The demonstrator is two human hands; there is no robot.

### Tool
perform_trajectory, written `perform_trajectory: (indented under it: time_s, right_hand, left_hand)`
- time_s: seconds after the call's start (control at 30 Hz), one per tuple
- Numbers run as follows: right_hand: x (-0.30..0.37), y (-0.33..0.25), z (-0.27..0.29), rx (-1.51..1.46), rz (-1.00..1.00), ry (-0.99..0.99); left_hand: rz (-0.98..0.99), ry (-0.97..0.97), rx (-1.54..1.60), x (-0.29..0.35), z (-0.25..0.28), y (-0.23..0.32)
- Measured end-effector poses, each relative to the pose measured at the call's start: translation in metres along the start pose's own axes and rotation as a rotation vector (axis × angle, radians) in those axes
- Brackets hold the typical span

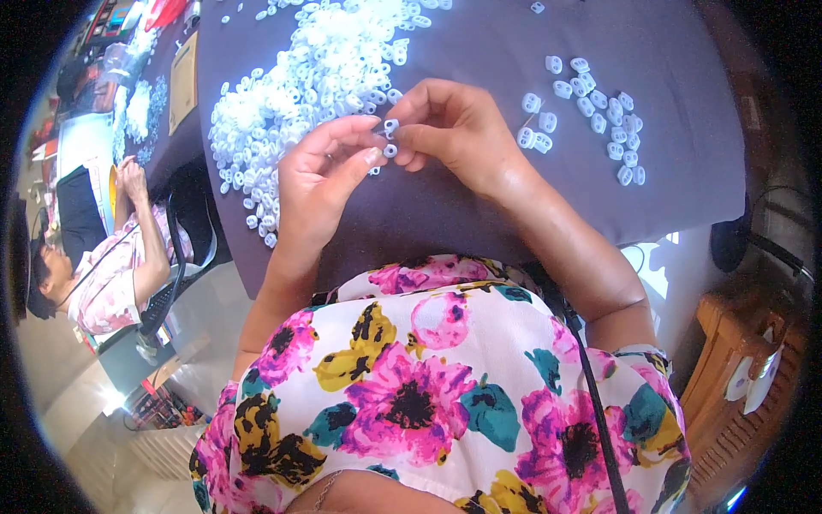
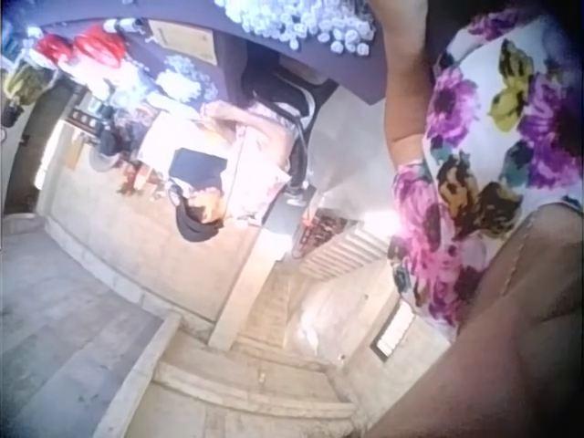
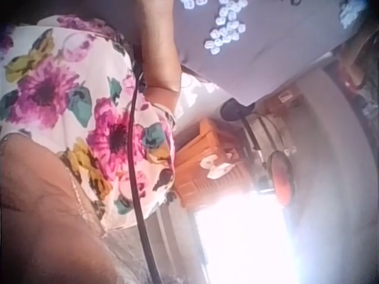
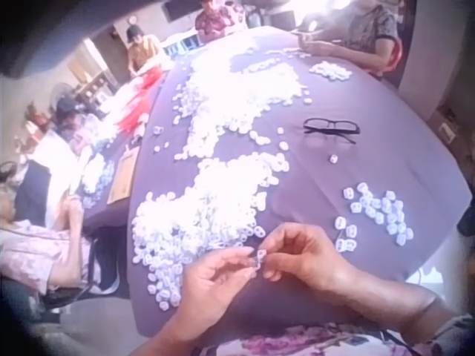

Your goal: The person assembles plastic cord locks by fitting springs and inner pieces into plastic housings by hand, then placing the assembled cord locks onto the table.

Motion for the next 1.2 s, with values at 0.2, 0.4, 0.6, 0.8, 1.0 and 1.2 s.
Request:
perform_trajectory:
  time_s: [0.2,0.4,0.6,0.8,1.0,1.2]
  right_hand:
    - [0.000,-0.001,0.002,-0.001,0.017,0.007]
    - [0.001,0.002,-0.002,0.006,0.027,-0.016]
    - [-0.003,-0.011,0.021,0.020,0.100,0.153]
    - [-0.002,-0.013,0.029,-0.023,0.145,0.237]
    - [0.001,-0.018,0.031,-0.020,0.168,0.267]
    - [0.001,-0.016,0.029,-0.002,0.154,0.226]
  left_hand:
    - [-0.002,0.003,-0.011,-0.007,-0.005,0.003]
    - [-0.070,0.033,-0.049,-0.007,-0.003,0.004]
    - [-0.084,0.063,-0.106,-0.010,0.003,0.003]
    - [-0.291,-0.076,-0.815,-0.014,-0.011,0.009]
    - [-0.345,-0.036,-0.957,-0.021,-0.001,0.017]
    - [-0.274,0.079,-0.966,0.003,0.028,0.030]
Point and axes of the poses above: each hand's wrist, its own x-axis away from the middle knuckle, its own z-axis out of the back of the hand, y = z × x, the point moved 6 cm from there along -x, towards the middle knuckle, and after that the axes turned 8 degrees about x, right-handed, at the moved point
